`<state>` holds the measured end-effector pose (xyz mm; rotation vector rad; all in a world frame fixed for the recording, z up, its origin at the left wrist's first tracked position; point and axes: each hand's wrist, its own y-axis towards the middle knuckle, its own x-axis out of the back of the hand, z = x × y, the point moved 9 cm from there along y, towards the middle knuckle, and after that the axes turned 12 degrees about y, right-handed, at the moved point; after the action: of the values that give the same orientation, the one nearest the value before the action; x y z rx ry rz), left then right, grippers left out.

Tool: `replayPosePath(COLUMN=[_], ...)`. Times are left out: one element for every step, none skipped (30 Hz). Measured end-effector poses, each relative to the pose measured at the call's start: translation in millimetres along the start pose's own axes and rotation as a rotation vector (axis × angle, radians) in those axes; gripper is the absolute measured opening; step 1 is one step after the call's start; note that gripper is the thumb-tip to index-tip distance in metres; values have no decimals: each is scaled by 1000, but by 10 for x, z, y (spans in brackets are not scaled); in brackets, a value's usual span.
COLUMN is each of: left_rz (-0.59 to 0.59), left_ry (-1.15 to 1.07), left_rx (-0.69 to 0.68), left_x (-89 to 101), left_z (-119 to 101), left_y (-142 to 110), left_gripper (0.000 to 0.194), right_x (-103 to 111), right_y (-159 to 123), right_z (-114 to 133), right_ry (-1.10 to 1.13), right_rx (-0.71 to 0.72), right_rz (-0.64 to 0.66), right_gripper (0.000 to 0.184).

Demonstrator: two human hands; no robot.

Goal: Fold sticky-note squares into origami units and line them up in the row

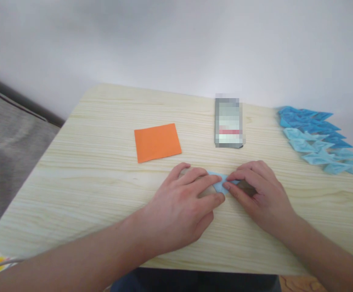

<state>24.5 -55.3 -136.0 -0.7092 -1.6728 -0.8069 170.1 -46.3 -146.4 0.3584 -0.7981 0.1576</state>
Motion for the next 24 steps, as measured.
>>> replayPosePath(left_rz=[1, 2, 0, 0, -1, -1, 1, 1, 0, -2, -4, -3, -2, 1, 6, 10, 13, 13, 15, 16, 15, 11, 6, -1], left_ry=[5, 8, 11, 12, 14, 16, 20, 25, 30, 35, 38, 42, 46, 53, 64, 75, 84, 91, 97, 101, 104, 108, 110, 111], left_rx=[-1, -1, 1, 4, 7, 11, 13, 15, 13, 11, 7, 3, 0, -1, 0, 1, 2, 3, 4, 6, 9, 13, 18, 19], left_x=[0, 0, 2, 3, 5, 6, 5, 5, 6, 7, 7, 3, 0, -5, -11, -16, -19, -19, -20, -23, -23, -24, -25, -25], left_z=[-2, -3, -5, -6, -8, -10, -15, -20, -29, -38, -48, -59, -69, -78, -84, -91, -97, -102, -107, -111, -113, -113, -114, -117], left_y=[-2, -4, -6, -8, -11, -14, -18, -22, -26, -30, -33, -34, -35, -35, -33, -32, -30, -29, -29, -30, -33, -38, -44, -50], left_gripper=[27, 27, 27, 27, 27, 27, 27, 27, 27, 27, 28, 28, 28, 28, 27, 26, 25, 25, 24, 24, 23, 23, 24, 24], right_x=[-5, -8, -14, -19, -25, -31, -36, -41, -46, -48, -50, -53, -53, -53, -51, -48, -42, -33, -21, -6, 14, 36, 62, 86], right_y=[1, 2, 4, 6, 8, 10, 12, 13, 15, 16, 17, 18, 19, 19, 18, 16, 14, 10, 4, -5, -17, -32, -50, -70], right_z=[3, 6, 4, -1, -9, -18, -27, -36, -43, -48, -52, -53, -52, -50, -47, -45, -43, -43, -48, -58, -73, -95, -119, -148], right_ry=[-2, -5, -10, -15, -20, -26, -31, -36, -40, -43, -45, -45, -45, -43, -41, -36, -32, -28, -27, -28, -31, -35, -38, -41], right_rx=[2, 4, 4, 2, -1, -5, -8, -12, -15, -17, -20, -21, -22, -21, -19, -17, -11, -5, 1, 6, 9, 8, 8, 1], right_rz=[-3, -8, -11, -14, -15, -15, -14, -11, -6, -4, -1, 3, 3, 2, 1, -1, -4, -7, -8, -9, -11, -14, -17, -19], right_gripper=[8, 8, 9, 10, 10, 11, 11, 12, 13, 14, 14, 14, 14, 15, 15, 14, 14, 14, 13, 13, 13, 13, 13, 13])
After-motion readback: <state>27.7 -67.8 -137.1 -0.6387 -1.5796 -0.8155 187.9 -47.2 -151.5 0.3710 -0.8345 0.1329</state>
